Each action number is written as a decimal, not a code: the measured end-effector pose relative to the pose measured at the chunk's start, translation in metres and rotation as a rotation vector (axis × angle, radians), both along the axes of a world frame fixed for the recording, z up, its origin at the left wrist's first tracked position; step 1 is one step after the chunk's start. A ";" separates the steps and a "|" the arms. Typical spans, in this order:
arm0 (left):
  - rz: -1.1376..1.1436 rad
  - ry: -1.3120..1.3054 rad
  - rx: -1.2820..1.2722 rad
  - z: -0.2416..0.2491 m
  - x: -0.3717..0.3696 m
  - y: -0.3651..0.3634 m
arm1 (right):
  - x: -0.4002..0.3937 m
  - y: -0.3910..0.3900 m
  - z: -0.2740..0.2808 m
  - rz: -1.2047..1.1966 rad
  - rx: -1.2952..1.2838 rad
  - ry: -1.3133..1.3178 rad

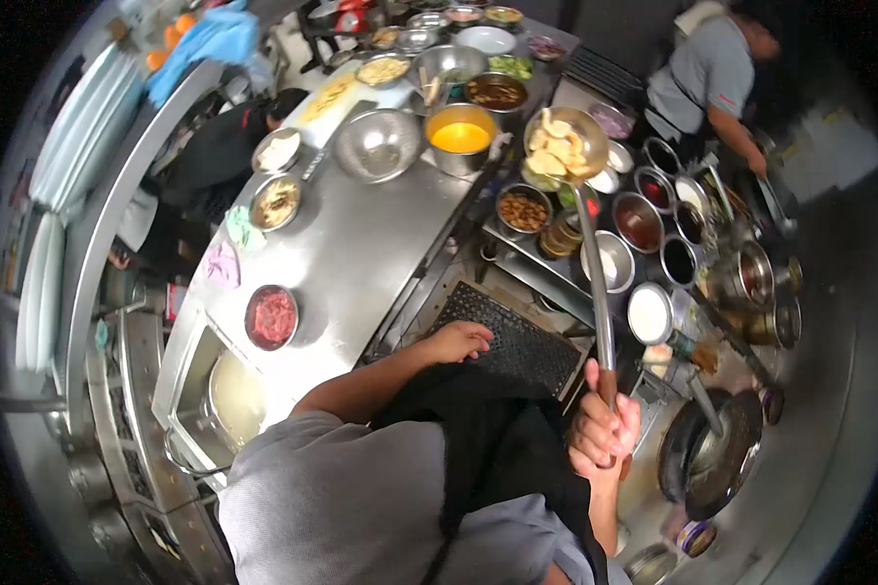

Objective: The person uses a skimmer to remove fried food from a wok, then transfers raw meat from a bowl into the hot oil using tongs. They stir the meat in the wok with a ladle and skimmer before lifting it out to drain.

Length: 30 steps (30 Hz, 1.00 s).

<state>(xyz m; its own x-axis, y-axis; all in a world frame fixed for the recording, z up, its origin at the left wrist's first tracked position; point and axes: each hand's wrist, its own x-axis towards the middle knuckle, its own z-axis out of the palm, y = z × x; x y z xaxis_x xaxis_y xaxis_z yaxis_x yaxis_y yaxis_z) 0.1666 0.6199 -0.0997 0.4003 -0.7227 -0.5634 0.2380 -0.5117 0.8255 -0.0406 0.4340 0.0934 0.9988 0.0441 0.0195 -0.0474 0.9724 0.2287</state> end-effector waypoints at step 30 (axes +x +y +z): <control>-0.669 -0.435 -0.280 -0.033 0.096 -0.027 | 0.157 0.019 -0.008 0.156 -1.590 0.540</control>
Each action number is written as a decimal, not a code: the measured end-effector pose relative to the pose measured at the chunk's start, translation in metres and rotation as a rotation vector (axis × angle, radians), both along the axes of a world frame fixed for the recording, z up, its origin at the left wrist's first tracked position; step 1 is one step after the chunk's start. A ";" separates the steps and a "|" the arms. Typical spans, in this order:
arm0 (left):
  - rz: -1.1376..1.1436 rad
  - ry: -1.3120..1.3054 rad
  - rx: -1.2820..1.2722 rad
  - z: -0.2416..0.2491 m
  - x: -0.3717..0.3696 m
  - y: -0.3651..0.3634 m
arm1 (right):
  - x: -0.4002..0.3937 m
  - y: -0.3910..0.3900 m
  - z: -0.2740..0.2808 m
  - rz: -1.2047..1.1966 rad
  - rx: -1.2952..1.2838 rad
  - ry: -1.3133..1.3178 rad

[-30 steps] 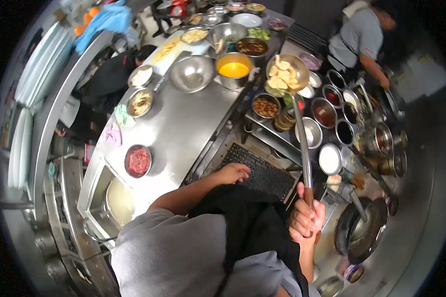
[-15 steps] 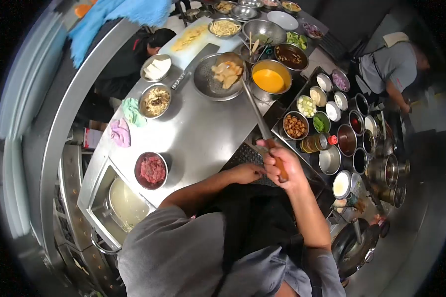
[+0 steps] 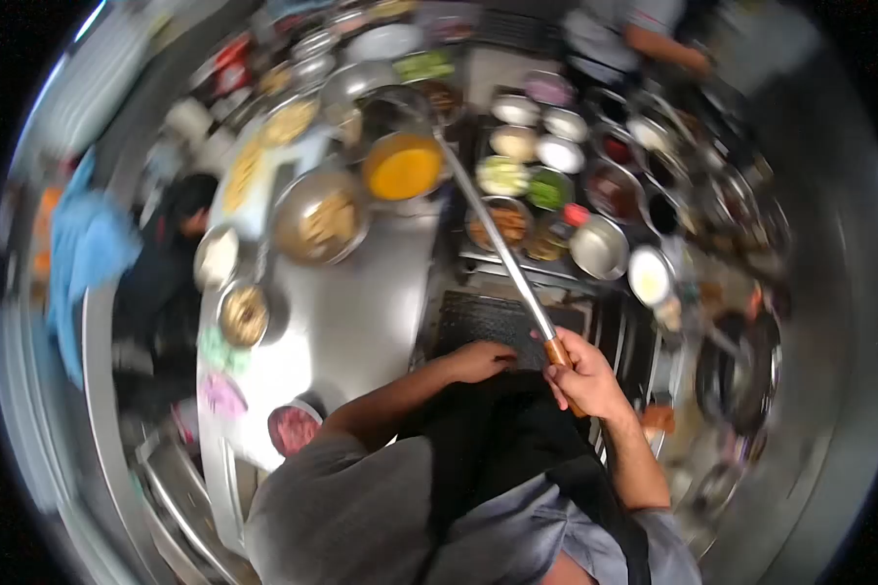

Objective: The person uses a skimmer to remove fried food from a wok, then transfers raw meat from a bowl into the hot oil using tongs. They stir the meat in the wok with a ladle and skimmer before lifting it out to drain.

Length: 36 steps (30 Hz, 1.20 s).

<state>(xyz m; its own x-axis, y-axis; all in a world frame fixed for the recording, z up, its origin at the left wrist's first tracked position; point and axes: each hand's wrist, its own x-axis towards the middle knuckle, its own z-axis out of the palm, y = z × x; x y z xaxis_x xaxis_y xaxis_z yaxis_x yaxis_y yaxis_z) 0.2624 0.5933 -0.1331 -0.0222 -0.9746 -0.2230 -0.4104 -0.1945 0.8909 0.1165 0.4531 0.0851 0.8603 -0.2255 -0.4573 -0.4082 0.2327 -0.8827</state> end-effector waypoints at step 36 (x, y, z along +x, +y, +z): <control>-0.831 -0.692 -0.489 0.089 -0.317 -0.533 | -0.382 -0.061 -0.089 -1.984 -0.129 0.052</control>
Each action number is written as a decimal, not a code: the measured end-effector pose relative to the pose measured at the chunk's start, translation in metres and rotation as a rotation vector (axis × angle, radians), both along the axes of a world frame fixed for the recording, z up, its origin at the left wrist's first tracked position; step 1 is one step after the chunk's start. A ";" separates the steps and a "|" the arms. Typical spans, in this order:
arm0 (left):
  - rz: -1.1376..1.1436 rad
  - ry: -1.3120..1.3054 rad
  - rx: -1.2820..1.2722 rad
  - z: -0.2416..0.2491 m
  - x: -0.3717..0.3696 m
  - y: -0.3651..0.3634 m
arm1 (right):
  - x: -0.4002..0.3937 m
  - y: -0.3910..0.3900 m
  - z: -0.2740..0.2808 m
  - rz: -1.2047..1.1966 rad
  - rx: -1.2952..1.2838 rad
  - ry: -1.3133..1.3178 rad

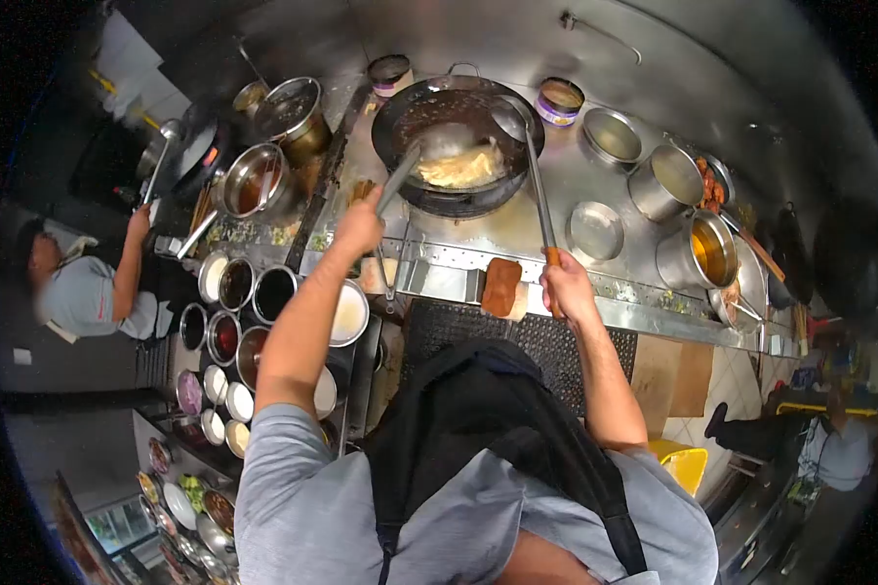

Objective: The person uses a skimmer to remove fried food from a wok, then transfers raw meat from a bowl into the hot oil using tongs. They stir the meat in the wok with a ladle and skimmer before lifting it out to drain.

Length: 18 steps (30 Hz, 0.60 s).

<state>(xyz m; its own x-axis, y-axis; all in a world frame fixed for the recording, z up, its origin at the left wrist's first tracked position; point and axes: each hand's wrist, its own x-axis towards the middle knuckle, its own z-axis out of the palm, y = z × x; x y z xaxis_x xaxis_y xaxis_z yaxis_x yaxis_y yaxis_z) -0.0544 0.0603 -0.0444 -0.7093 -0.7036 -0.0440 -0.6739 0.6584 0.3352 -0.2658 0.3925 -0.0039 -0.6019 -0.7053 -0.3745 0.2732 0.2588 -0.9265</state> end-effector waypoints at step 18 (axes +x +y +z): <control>0.476 0.469 1.624 0.028 -0.020 -0.024 | 0.039 -0.054 0.000 -0.072 -0.046 -0.303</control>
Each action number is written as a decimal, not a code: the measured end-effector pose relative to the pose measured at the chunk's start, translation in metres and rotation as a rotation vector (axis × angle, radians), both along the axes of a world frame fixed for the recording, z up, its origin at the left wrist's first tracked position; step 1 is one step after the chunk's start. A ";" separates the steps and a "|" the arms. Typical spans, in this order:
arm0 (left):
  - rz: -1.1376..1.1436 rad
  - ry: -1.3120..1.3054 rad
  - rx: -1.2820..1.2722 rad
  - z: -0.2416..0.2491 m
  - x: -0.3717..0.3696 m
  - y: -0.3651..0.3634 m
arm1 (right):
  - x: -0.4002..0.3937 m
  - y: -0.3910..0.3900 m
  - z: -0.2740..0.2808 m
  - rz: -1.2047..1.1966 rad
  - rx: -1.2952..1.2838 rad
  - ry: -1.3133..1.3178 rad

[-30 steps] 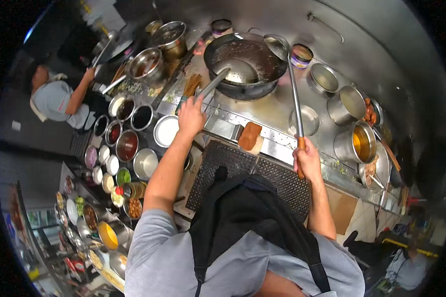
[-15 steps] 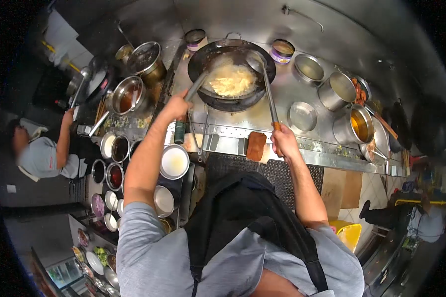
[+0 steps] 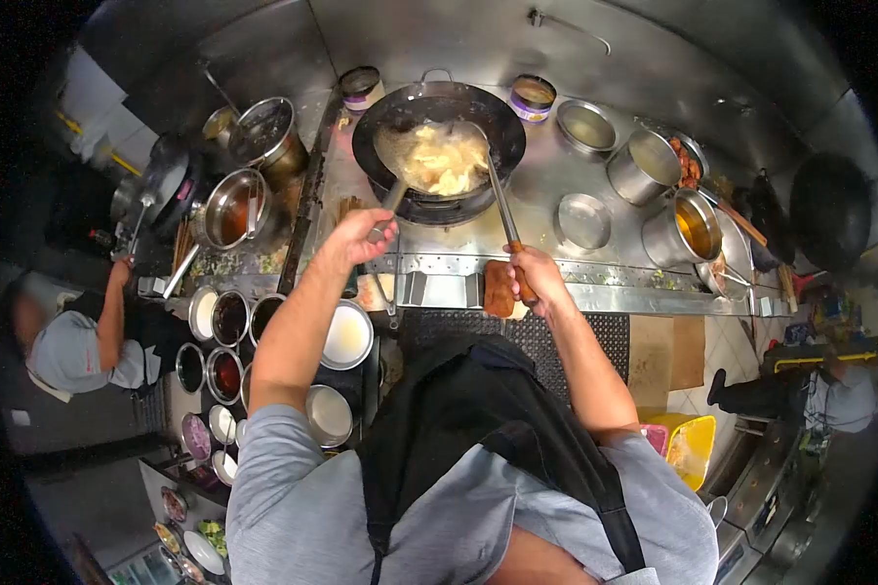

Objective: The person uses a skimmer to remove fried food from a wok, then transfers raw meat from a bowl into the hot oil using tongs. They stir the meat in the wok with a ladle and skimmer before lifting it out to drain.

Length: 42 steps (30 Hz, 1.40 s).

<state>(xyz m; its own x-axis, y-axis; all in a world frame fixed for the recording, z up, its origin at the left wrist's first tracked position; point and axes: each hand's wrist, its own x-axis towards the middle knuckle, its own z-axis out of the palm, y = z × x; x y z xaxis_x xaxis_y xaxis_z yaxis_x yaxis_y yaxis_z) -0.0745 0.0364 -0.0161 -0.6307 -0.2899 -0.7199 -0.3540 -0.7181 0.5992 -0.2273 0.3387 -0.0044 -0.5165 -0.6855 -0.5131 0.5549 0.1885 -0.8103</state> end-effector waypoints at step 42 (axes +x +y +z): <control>0.258 0.344 0.190 -0.009 -0.050 0.126 | -0.048 0.093 0.010 0.198 0.058 0.615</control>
<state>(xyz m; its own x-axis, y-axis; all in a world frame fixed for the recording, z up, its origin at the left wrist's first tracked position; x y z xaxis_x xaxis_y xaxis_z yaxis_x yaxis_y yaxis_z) -0.1244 0.1625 -0.0247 -0.7664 -0.3518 -0.5374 0.0469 -0.8651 0.4994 -0.2750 0.4318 0.0055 -0.5943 -0.7782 -0.2030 -0.0568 0.2924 -0.9546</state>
